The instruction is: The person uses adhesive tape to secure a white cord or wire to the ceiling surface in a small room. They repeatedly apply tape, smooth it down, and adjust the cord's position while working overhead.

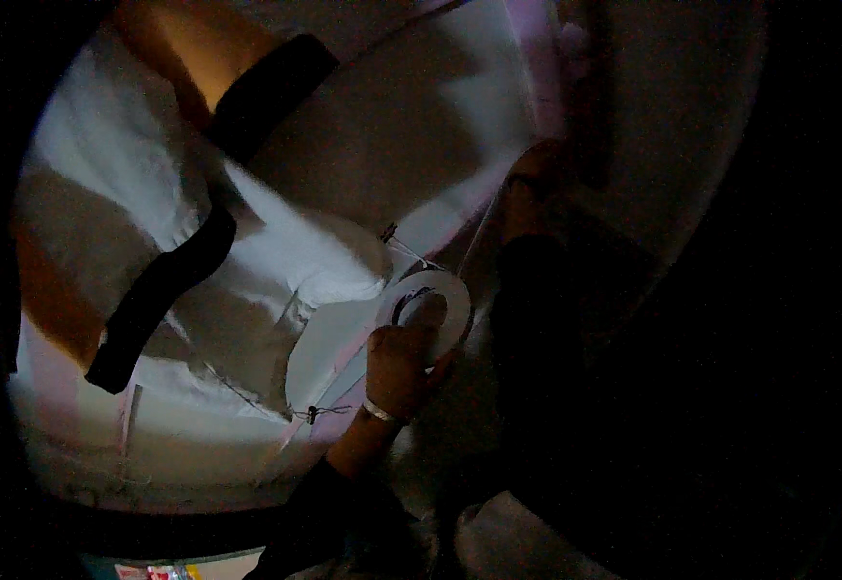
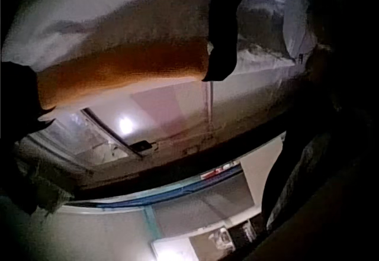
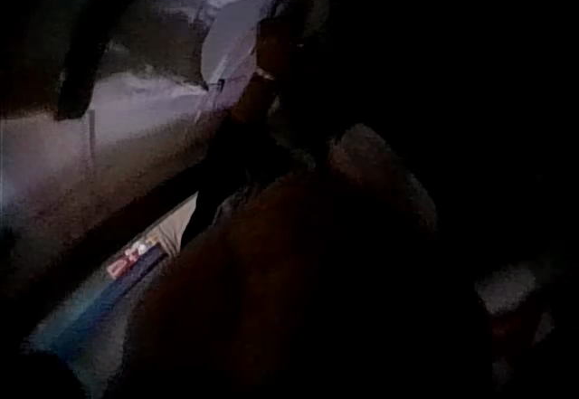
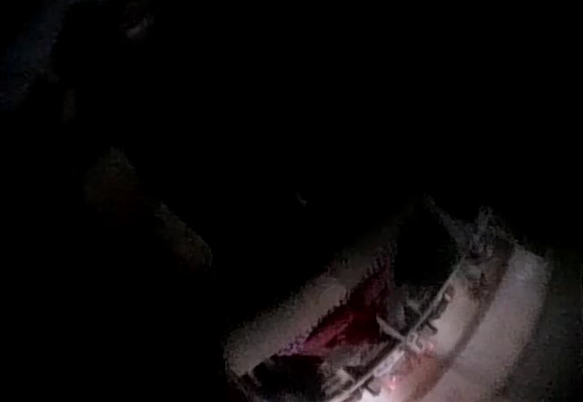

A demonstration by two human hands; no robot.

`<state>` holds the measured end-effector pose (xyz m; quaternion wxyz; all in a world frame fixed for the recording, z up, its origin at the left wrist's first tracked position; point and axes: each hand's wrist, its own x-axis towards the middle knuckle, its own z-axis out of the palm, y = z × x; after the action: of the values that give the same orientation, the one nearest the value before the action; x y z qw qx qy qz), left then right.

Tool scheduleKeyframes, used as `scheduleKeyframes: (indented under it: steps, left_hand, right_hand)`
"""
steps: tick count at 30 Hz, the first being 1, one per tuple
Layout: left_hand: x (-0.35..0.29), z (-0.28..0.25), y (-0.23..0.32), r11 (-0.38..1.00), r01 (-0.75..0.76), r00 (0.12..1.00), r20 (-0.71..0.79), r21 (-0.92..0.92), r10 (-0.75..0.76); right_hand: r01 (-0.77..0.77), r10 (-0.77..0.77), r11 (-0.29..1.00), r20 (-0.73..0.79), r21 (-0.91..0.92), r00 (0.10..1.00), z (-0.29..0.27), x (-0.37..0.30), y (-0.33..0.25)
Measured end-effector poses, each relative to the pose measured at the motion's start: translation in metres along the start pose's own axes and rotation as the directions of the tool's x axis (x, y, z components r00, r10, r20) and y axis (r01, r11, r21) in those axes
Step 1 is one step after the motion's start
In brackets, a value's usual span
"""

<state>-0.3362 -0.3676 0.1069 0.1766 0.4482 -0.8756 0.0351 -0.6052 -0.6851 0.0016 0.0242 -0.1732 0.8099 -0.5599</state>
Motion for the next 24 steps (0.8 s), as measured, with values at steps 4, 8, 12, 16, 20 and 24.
scheduleKeyframes:
  steps: [4, 8, 12, 16, 20, 24]
  left_hand:
    - [-0.001, -0.001, 0.000, 0.999, 0.049, 0.997, 0.056, 0.017, -0.050]
    - [-0.007, -0.001, -0.002, 0.999, 0.047, 0.997, 0.069, 0.002, -0.047]
    - [-0.002, 0.011, 0.003, 0.997, -0.036, 0.999, -0.036, -0.065, 0.034]
    - [-0.014, 0.001, -0.008, 0.985, 0.152, 0.952, 0.254, 0.085, -0.169]
    - [-0.011, -0.004, -0.006, 0.988, 0.147, 0.963, 0.221, 0.049, -0.154]
    - [-0.002, 0.012, 0.008, 0.998, 0.070, 0.978, 0.195, 0.008, -0.070]
  right_hand:
    - [0.010, -0.010, 1.000, 0.016, 0.008, 1.000, 0.008, -0.007, 0.011]
    - [0.021, -0.021, 1.000, 0.018, -0.016, 1.000, 0.013, -0.003, 0.024]
    - [0.042, -0.043, 0.999, -0.029, -0.019, 0.999, 0.004, 0.030, 0.031]
    - [0.016, -0.011, 0.999, 0.117, -0.045, 0.993, -0.005, -0.035, 0.002]
    - [0.089, -0.090, 0.996, 0.056, 0.018, 0.994, 0.000, -0.034, 0.004]
    - [0.234, -0.237, 0.970, -0.053, -0.061, 0.970, 0.007, 0.029, 0.041]
